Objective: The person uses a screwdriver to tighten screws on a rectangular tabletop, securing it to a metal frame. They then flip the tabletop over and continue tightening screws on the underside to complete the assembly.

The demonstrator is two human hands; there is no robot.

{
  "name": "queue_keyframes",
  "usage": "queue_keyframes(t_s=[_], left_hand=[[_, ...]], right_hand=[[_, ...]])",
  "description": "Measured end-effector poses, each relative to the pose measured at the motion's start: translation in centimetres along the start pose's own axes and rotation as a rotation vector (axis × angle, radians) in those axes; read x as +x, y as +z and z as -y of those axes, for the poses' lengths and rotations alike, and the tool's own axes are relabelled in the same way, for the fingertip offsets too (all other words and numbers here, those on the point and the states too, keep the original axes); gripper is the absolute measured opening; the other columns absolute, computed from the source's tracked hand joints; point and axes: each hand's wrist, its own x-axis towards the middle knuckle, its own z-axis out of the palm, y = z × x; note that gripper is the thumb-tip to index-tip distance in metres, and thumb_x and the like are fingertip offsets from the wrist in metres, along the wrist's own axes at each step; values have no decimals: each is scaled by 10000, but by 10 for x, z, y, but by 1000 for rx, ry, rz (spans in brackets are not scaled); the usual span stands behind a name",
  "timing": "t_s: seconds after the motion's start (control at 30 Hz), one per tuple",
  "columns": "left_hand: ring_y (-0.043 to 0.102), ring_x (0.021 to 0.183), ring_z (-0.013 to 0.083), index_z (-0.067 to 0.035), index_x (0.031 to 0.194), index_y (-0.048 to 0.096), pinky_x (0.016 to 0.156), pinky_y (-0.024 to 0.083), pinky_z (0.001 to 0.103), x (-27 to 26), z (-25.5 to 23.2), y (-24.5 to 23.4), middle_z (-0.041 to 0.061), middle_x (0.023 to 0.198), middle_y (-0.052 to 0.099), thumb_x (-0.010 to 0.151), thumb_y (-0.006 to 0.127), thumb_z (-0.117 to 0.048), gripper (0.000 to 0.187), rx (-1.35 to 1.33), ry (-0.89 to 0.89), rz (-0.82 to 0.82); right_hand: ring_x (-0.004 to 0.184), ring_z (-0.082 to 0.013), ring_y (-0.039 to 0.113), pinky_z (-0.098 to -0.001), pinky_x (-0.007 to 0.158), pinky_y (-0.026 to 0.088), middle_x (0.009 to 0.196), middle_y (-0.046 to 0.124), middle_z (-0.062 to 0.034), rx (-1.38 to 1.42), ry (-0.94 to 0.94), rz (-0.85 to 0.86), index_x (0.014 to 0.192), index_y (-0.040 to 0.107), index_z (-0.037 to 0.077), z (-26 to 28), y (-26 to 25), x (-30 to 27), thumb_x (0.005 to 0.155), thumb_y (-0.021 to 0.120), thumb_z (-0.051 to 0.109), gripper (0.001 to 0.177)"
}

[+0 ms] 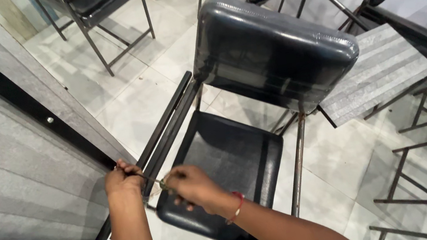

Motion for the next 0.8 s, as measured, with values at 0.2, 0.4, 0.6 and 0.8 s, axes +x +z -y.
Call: queue_keyframes(t_s=[0.2,0.4,0.6,0.8], left_hand=[[567,589,92,-91,939,571,504,457,207,1,3,1,9,772,647,1122,322,-185,323,-53,10,29],[633,673,128,-38,1008,587,567,544,235,2,4,4,48,854,685,1125,357,-179,294,47,26,25],[608,640,121,-38,992,609,551,527,236,-2,0,2,37,841,671,1108,354,-174,311,80,6,33],[559,624,119,-34,990,582,535,491,234,-12,-7,3,54,831,656,1104,337,-135,289,19,-36,23]], right_hand=[[563,-80,575,-196,327,374,880,703,-102,599,340,323,1037,606,46,-19,-8,34,982,559,202,172],[706,-331,700,-448,619,542,823,734,-159,-638,-679,-238,1105,719,84,-10,1,1,840,668,143,276],[687,-315,716,-432,619,555,835,737,-158,-533,-650,-185,1127,705,59,-6,0,-13,851,656,148,294],[528,-131,589,-290,409,416,778,715,-95,274,181,169,1064,665,8,-12,-5,23,1000,552,210,240]])
